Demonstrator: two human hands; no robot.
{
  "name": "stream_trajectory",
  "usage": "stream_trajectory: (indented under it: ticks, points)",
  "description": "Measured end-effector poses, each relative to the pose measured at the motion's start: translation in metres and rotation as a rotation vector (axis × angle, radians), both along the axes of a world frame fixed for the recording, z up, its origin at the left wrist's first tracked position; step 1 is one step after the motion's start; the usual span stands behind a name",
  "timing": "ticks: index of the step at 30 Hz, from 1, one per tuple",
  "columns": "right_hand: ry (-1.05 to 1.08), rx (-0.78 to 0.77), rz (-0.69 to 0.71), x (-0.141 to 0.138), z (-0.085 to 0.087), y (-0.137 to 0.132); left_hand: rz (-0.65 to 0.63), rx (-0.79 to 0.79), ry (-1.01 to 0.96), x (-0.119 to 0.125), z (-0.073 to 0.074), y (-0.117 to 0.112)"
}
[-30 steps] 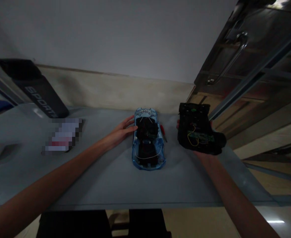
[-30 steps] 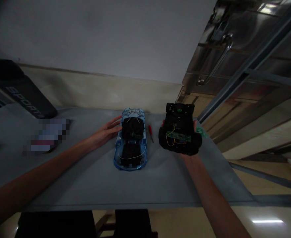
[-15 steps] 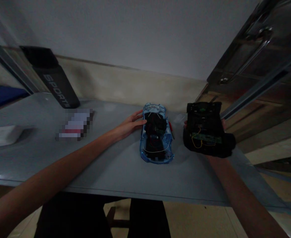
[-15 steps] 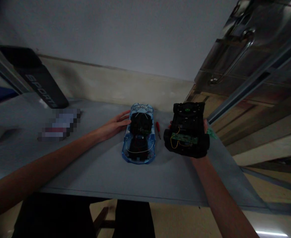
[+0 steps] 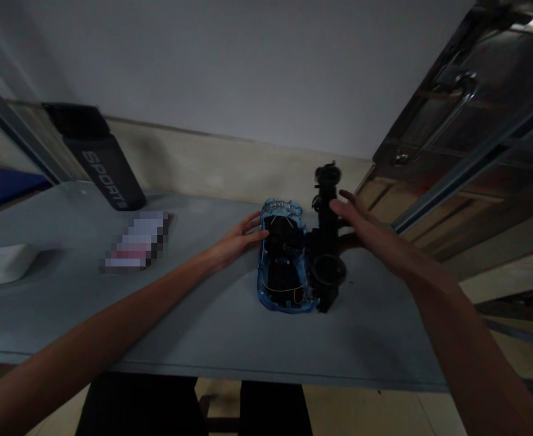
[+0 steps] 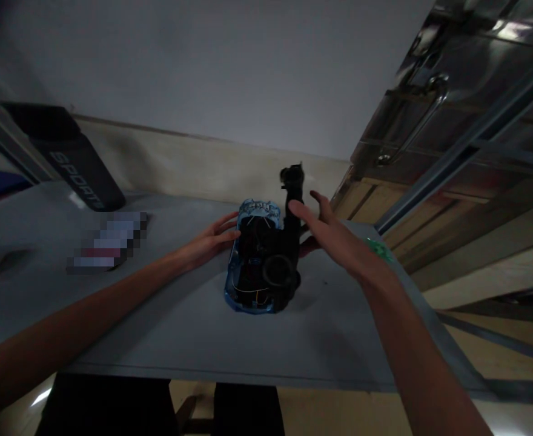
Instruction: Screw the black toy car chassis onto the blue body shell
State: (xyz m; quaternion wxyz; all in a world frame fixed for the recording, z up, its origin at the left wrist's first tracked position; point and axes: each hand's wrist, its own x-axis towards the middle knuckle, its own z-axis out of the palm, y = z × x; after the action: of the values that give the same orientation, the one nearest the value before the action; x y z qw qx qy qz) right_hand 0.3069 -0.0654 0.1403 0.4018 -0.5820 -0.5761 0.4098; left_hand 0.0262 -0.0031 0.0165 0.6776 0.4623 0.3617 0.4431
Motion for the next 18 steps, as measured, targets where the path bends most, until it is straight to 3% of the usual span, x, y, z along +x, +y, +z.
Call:
stream_trajectory:
  ticks: [4, 8, 12, 18]
  points:
    - [-0.619, -0.042, 0.078, -0.048, 0.027, 0.015, 0.006, 0.037, 0.013, 0.001, 0.004, -0.006]
    - [-0.945, -0.038, 0.126, -0.086, 0.025, 0.023, 0.031, 0.067, 0.024, 0.003, 0.004, -0.008]
    - [-1.131, -0.019, 0.135, -0.101, 0.011, 0.027, 0.059, 0.103, 0.044, 0.005, 0.0, -0.005]
    - [-1.156, 0.016, 0.139, -0.105, 0.007, 0.025, 0.041, 0.102, 0.029, 0.005, 0.002, -0.007]
